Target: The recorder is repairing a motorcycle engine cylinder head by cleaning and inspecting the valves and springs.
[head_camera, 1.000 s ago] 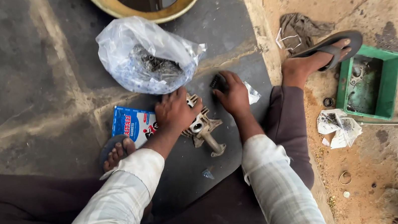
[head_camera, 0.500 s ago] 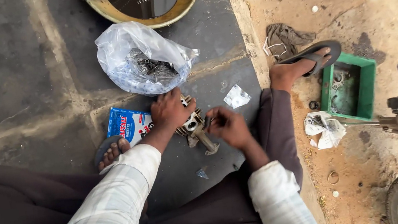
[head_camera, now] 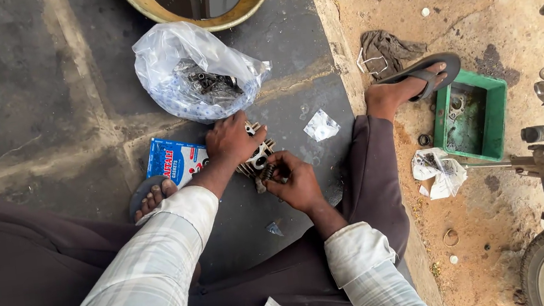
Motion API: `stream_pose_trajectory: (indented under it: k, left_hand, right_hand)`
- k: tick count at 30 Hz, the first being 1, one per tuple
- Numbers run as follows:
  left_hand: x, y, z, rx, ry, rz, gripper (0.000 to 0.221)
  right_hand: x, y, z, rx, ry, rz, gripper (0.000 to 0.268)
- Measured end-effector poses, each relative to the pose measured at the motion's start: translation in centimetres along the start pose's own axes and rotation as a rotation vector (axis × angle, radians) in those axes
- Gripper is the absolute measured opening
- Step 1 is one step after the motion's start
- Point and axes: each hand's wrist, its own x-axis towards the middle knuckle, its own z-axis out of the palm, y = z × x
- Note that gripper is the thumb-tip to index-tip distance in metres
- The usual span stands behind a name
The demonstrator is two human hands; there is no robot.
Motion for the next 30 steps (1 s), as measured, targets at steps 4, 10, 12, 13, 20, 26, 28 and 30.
stream_pose_trajectory:
  k: [4,10,12,13,20,26,28,30]
  left_hand:
    - [-0.3,-0.6,0.3,-0.077,0.045,0.027,0.064]
    - [-0.2,-2.0,1.3,-0.179,0.120,0.075,0.054]
    - [-0.1,-2.4,1.7,-0.204,0.152,0.097,0.054]
    - [-0.1,-2.4,1.8,-0.207,0.155,0.093,0.054]
    - [0.2,-1.9,1.9,-0.155,0.153,0.067,0.053]
    - [0.3,-1.8,1.6,-0.143,0.117,0.048,0.055]
    - [0.2,-1.6,1.5,-0.141,0.102,0.039,0.056]
    - [0.1,-1.5,1.2,-0.130,0.093,0.037,0.056]
  right_hand:
    - [0.0,0.3,-0.2,0.078,0.055,-0.036,0.043]
    - [-0.3,-1.4,-0.2,0.080,-0.028,0.158,0.045]
    - [-0.2,-0.8,0.3,-0.038,-0.014,-0.005,0.045]
    - [-0.2,-1.0,0.5,-0.041,-0.018,-0.007,0.045]
    - [-0.1,-2.2,1.1,-0.112,0.044,-0.138,0.046]
    - [0.4,-0.7,1.2,-0.091,0.102,-0.068,0.037]
    - [0.4,-0.8,0.9,-0.123,0.100,-0.086,0.033]
    - [0.8,-1.0,0.7,-0.084,0.170,-0.051,0.023]
